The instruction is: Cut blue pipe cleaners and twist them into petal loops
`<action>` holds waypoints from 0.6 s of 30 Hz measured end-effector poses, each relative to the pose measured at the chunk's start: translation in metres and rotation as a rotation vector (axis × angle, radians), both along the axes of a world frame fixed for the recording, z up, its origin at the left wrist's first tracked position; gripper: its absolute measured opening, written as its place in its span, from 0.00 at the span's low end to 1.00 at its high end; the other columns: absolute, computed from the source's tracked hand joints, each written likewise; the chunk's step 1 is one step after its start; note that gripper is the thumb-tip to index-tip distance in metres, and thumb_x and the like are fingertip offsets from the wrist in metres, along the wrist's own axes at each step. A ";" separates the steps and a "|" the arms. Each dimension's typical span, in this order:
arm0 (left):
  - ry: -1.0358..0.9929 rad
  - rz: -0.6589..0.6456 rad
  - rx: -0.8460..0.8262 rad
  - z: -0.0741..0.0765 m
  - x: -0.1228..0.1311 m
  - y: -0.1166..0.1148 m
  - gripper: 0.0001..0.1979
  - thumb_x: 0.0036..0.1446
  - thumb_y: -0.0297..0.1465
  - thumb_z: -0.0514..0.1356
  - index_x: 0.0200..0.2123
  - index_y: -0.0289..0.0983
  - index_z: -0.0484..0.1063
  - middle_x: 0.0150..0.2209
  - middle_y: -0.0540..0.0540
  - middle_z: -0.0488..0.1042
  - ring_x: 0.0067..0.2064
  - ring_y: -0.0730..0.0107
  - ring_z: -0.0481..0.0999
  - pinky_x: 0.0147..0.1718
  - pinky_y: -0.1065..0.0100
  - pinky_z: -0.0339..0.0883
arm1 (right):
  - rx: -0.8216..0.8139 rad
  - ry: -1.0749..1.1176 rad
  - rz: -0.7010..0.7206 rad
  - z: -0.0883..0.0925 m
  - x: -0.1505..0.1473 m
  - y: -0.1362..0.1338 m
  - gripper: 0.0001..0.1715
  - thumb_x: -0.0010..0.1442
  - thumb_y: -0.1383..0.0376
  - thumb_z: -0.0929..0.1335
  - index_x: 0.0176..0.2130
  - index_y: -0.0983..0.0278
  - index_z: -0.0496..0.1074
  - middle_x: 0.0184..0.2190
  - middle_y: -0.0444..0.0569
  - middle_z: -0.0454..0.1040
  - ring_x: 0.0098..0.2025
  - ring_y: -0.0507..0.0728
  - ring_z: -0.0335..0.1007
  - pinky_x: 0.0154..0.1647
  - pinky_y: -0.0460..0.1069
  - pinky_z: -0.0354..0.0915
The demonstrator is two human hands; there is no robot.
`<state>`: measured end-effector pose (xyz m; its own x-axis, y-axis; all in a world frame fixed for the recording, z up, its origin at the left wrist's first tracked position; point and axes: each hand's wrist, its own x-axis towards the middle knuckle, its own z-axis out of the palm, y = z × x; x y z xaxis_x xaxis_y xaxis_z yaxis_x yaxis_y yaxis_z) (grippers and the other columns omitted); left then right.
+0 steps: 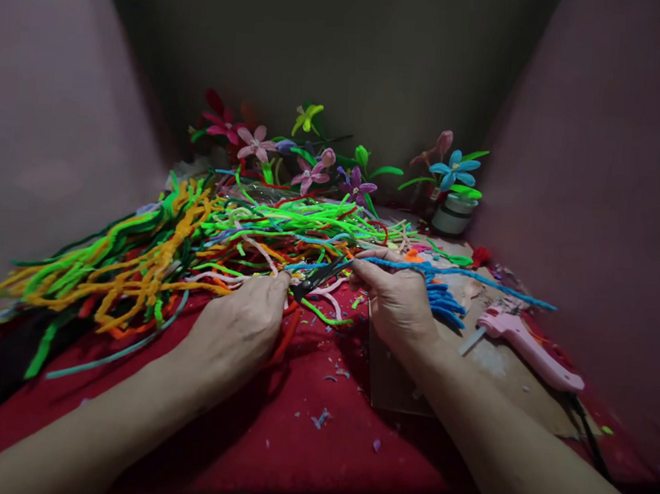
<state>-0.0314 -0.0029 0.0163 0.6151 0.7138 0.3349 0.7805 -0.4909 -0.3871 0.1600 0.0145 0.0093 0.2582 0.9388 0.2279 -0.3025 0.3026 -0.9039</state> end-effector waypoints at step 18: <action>-0.024 0.004 -0.129 0.001 0.006 -0.004 0.11 0.57 0.21 0.45 0.38 0.29 0.66 0.33 0.37 0.71 0.36 0.59 0.73 0.31 0.63 0.70 | -0.034 0.071 0.068 0.003 -0.003 -0.004 0.07 0.42 0.72 0.70 0.27 0.66 0.69 0.19 0.41 0.71 0.20 0.49 0.68 0.25 0.46 0.63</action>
<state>-0.0258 -0.0070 0.0177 0.6046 0.7545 0.2552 0.7912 -0.5319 -0.3020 0.1569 0.0103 0.0122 0.2078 0.9617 0.1786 -0.3848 0.2482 -0.8890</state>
